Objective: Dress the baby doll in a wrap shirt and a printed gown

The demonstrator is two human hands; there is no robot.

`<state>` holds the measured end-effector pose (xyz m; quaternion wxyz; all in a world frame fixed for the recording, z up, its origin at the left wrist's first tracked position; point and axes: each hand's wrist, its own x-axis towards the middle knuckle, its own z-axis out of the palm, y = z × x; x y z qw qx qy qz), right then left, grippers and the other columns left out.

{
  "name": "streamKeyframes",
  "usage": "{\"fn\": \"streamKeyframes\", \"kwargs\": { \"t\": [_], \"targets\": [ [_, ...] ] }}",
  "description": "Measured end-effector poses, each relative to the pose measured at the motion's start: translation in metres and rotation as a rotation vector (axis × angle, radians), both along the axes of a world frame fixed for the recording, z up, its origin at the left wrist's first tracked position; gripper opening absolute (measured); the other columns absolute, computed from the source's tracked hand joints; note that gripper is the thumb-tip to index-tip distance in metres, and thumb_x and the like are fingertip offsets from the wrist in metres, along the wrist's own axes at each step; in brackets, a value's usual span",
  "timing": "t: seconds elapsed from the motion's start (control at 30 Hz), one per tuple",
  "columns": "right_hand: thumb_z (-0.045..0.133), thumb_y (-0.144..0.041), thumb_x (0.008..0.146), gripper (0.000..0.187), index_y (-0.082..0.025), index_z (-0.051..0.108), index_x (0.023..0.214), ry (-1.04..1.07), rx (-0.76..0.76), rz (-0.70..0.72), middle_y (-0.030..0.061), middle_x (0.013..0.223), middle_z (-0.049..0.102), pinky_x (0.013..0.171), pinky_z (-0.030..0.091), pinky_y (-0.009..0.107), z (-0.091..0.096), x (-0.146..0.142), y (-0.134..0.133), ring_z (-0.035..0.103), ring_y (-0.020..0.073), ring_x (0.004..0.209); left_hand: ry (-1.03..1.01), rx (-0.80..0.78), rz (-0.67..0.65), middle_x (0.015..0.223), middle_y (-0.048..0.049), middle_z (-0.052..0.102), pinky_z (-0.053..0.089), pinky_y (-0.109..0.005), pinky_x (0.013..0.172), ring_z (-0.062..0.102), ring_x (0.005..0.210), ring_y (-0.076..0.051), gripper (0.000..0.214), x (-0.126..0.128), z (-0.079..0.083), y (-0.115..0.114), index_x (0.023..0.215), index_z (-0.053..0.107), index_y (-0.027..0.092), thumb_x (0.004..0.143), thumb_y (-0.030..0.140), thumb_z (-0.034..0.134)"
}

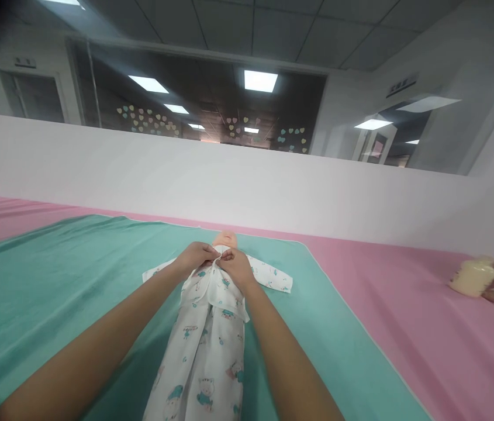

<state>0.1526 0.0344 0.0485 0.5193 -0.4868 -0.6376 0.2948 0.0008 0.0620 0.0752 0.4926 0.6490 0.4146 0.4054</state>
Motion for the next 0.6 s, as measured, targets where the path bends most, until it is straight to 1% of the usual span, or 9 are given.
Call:
{"fn": "streamKeyframes", "kwargs": {
  "t": [0.1, 0.17, 0.23, 0.3, 0.43, 0.53, 0.6],
  "targets": [
    [0.062, -0.031, 0.062, 0.018, -0.018, 0.059, 0.075, -0.033, 0.011, -0.034, 0.0005, 0.071, 0.062, 0.062, 0.04, 0.026, -0.002, -0.001, 0.001, 0.056, 0.0153, 0.068, 0.083, 0.046, 0.006, 0.043, 0.0036, 0.045, 0.025, -0.021, 0.041, 0.036, 0.04, -0.007, 0.03, 0.0, 0.007, -0.007, 0.052, 0.055, 0.014, 0.058, 0.04, 0.068],
    [0.061, -0.033, 0.064, 0.019, -0.018, 0.059, 0.075, -0.044, 0.012, -0.042, 0.0008, 0.072, 0.062, 0.062, 0.041, 0.026, -0.003, -0.001, 0.001, 0.057, 0.016, 0.069, 0.157, 0.08, 0.0, 0.04, 0.0044, 0.04, 0.02, -0.022, 0.039, 0.031, 0.038, -0.006, 0.029, 0.0, 0.012, -0.012, 0.05, 0.054, 0.015, 0.061, 0.04, 0.066],
    [0.06, -0.033, 0.064, 0.019, -0.018, 0.059, 0.076, -0.047, 0.01, -0.051, 0.0007, 0.072, 0.063, 0.062, 0.04, 0.026, -0.003, -0.002, 0.002, 0.057, 0.0161, 0.069, 0.221, 0.112, 0.004, 0.037, 0.0053, 0.035, 0.017, -0.023, 0.039, 0.027, 0.036, -0.006, 0.026, 0.001, 0.016, -0.016, 0.048, 0.052, 0.016, 0.063, 0.034, 0.062],
    [0.06, -0.032, 0.063, 0.018, -0.019, 0.058, 0.075, -0.057, 0.006, -0.067, 0.0, 0.07, 0.062, 0.06, 0.039, 0.025, -0.004, -0.003, 0.002, 0.056, 0.0154, 0.067, 0.288, 0.171, 0.026, 0.036, 0.0055, 0.031, 0.014, -0.024, 0.04, 0.025, 0.035, -0.006, 0.024, 0.002, 0.018, -0.018, 0.043, 0.047, 0.017, 0.063, 0.025, 0.058],
    [0.061, -0.034, 0.062, 0.018, -0.019, 0.057, 0.072, -0.091, 0.014, -0.105, -0.0012, 0.067, 0.059, 0.056, 0.036, 0.025, -0.005, -0.003, 0.001, 0.053, 0.0143, 0.063, 0.373, 0.252, 0.059, 0.036, 0.0053, 0.026, 0.012, -0.025, 0.043, 0.023, 0.037, -0.006, 0.024, 0.004, 0.021, -0.017, 0.036, 0.041, 0.018, 0.057, 0.011, 0.05],
    [0.06, -0.035, 0.062, 0.019, -0.019, 0.058, 0.071, -0.096, 0.017, -0.112, -0.0011, 0.067, 0.059, 0.056, 0.035, 0.025, -0.004, -0.003, 0.0, 0.052, 0.0145, 0.064, 0.376, 0.246, 0.064, 0.035, 0.0054, 0.027, 0.013, -0.025, 0.044, 0.024, 0.038, -0.006, 0.021, 0.004, 0.02, -0.015, 0.036, 0.045, 0.017, 0.054, 0.009, 0.051],
    [0.059, -0.035, 0.063, 0.018, -0.019, 0.058, 0.071, -0.094, 0.019, -0.108, -0.001, 0.067, 0.059, 0.057, 0.035, 0.025, -0.004, -0.003, -0.001, 0.052, 0.0147, 0.064, 0.369, 0.234, 0.068, 0.036, 0.0052, 0.031, 0.014, -0.024, 0.043, 0.027, 0.038, -0.007, 0.015, 0.004, 0.018, -0.013, 0.04, 0.052, 0.017, 0.055, 0.011, 0.052]
  ]
}}
